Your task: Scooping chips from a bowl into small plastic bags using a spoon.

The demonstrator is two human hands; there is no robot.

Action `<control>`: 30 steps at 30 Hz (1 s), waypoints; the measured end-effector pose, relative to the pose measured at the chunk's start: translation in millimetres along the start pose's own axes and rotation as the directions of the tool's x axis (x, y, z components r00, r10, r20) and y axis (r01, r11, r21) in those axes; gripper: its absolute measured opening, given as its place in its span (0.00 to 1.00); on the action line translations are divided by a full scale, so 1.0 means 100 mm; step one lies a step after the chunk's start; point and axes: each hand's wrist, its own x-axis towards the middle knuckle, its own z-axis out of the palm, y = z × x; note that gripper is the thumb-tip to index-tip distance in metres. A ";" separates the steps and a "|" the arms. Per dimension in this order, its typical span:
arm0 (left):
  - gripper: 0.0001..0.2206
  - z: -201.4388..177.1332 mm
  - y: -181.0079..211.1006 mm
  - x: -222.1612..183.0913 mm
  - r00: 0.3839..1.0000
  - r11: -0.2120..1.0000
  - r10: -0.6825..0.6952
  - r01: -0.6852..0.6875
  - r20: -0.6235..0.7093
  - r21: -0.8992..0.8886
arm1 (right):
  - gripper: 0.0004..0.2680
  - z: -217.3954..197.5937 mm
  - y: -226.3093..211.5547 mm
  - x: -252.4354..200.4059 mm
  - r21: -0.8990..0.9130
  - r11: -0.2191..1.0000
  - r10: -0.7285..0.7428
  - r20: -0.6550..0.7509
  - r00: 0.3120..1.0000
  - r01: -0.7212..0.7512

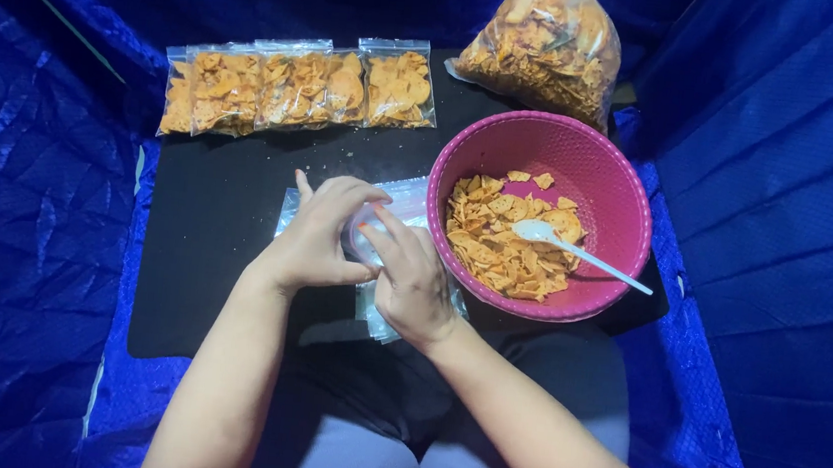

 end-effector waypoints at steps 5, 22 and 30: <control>0.39 0.01 0.01 0.00 1.000 0.998 -0.007 0.005 -0.022 -0.057 | 0.19 -0.07 -0.04 0.05 -0.041 0.999 -0.009 0.006 1.000 0.009; 0.39 0.13 -0.17 0.03 0.998 0.998 0.048 -0.047 -0.027 0.048 | 0.07 -0.45 -0.43 0.09 0.066 0.969 -0.222 -0.183 0.958 0.237; 0.36 0.08 -0.01 0.06 0.998 0.999 -0.043 0.042 -0.045 -0.008 | 0.10 -2.09 -0.20 0.56 -0.481 0.877 0.099 0.222 0.970 0.020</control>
